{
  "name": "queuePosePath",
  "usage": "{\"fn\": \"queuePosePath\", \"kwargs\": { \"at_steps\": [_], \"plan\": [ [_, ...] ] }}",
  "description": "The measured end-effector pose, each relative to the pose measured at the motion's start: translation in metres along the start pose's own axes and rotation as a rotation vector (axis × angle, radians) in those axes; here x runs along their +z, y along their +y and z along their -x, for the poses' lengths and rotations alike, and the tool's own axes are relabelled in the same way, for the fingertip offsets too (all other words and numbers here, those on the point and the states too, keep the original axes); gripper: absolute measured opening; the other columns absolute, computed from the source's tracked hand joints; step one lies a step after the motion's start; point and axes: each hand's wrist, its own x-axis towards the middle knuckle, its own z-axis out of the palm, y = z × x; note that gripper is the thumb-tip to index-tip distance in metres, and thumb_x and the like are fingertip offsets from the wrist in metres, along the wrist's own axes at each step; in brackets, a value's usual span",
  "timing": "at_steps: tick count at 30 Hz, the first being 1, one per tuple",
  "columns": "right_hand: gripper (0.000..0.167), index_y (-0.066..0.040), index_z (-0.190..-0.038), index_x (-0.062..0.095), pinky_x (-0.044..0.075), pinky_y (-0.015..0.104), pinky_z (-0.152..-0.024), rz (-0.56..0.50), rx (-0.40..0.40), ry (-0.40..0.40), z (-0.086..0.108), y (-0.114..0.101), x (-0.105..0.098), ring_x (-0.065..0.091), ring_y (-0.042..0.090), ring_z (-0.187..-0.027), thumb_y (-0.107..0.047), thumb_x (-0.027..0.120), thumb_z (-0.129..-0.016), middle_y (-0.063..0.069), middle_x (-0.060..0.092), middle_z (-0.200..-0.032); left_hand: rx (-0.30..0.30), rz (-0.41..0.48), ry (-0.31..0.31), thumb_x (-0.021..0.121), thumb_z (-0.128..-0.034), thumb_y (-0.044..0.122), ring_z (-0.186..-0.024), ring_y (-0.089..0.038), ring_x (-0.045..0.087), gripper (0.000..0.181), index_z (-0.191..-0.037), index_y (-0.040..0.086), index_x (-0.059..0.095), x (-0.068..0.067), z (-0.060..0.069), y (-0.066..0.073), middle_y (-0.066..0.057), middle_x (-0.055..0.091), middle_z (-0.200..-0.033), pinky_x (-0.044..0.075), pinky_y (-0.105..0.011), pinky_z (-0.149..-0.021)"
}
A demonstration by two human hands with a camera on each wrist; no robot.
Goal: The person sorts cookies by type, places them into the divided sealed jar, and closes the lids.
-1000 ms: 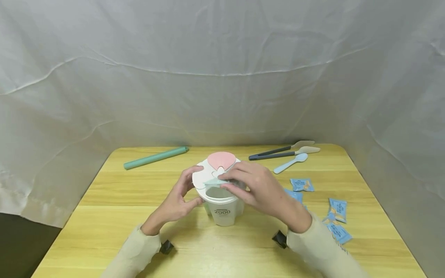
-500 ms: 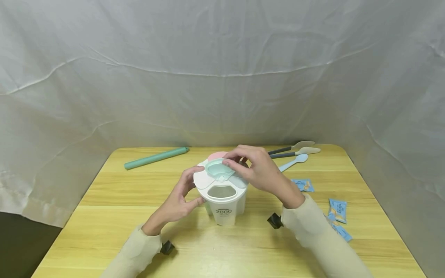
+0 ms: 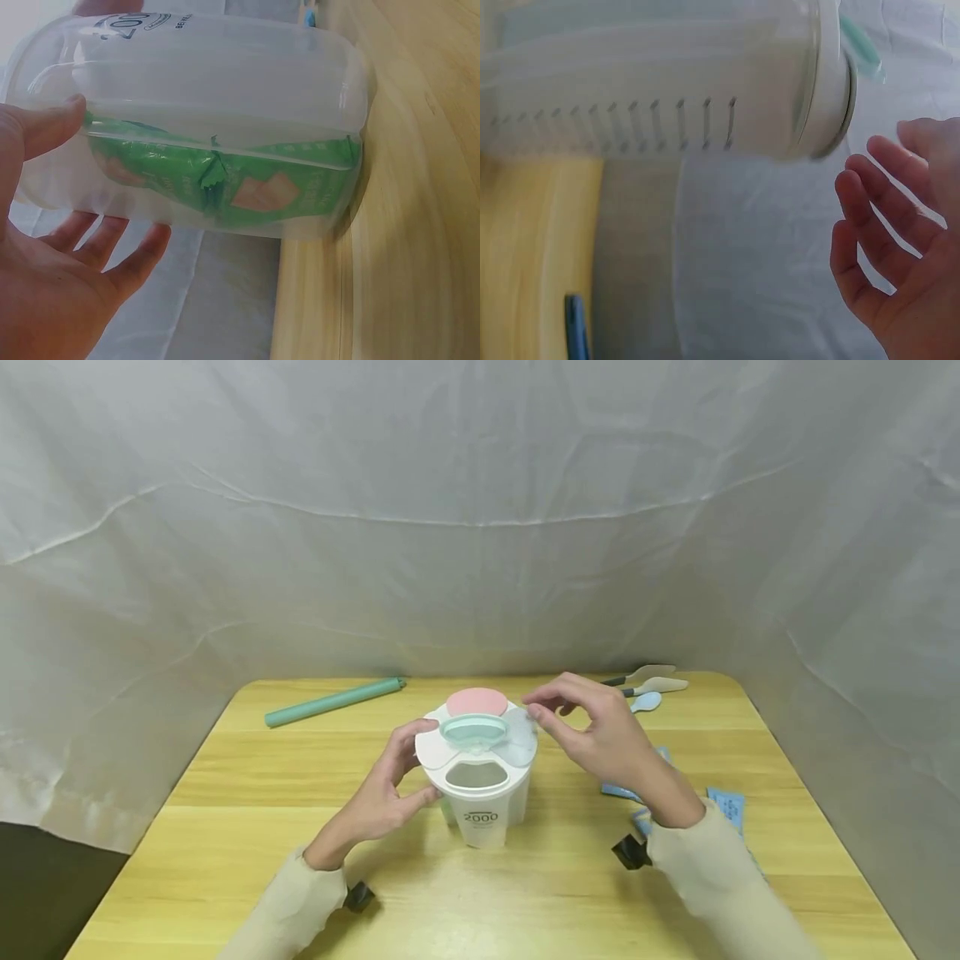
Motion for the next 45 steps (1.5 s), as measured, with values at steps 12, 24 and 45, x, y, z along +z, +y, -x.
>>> {"fn": "queuePosePath", "kwargs": {
  "at_steps": [12,24,45],
  "plan": [
    [0.018,-0.019,-0.109,0.082,0.06,0.021,-0.071,0.13,0.229,-0.172,0.041,0.035,-0.02,0.068,-0.002,-0.087,-0.005,0.08,-0.098,-0.004,0.082,-0.1,-0.003,0.011,-0.001,0.08,-0.0906,-0.007,-0.146,-0.03,0.056,0.082,-0.159,0.009,0.038,-0.002,0.001,0.0,-0.015,0.046,-0.165,0.052,-0.05,-0.123],
    [0.018,-0.008,-0.116,0.08,0.063,0.026,-0.073,0.2,0.411,-0.349,0.089,0.087,-0.038,0.069,0.004,-0.087,-0.007,0.081,-0.098,0.004,0.081,-0.105,-0.008,0.018,-0.014,0.08,-0.0914,-0.007,-0.146,-0.031,0.056,0.082,-0.16,0.009,0.038,0.0,-0.002,0.0,-0.014,0.046,-0.165,0.052,-0.048,-0.123],
    [0.041,-0.004,-0.129,0.076,0.064,0.054,-0.094,0.289,0.53,-0.484,0.112,0.106,-0.032,0.075,0.035,-0.112,-0.012,0.088,-0.091,0.013,0.08,-0.123,0.0,0.012,-0.009,0.08,-0.0912,-0.008,-0.147,-0.032,0.055,0.084,-0.161,0.008,0.036,0.0,-0.002,0.0,-0.016,0.043,-0.168,0.052,-0.049,-0.123]
  ]
}}
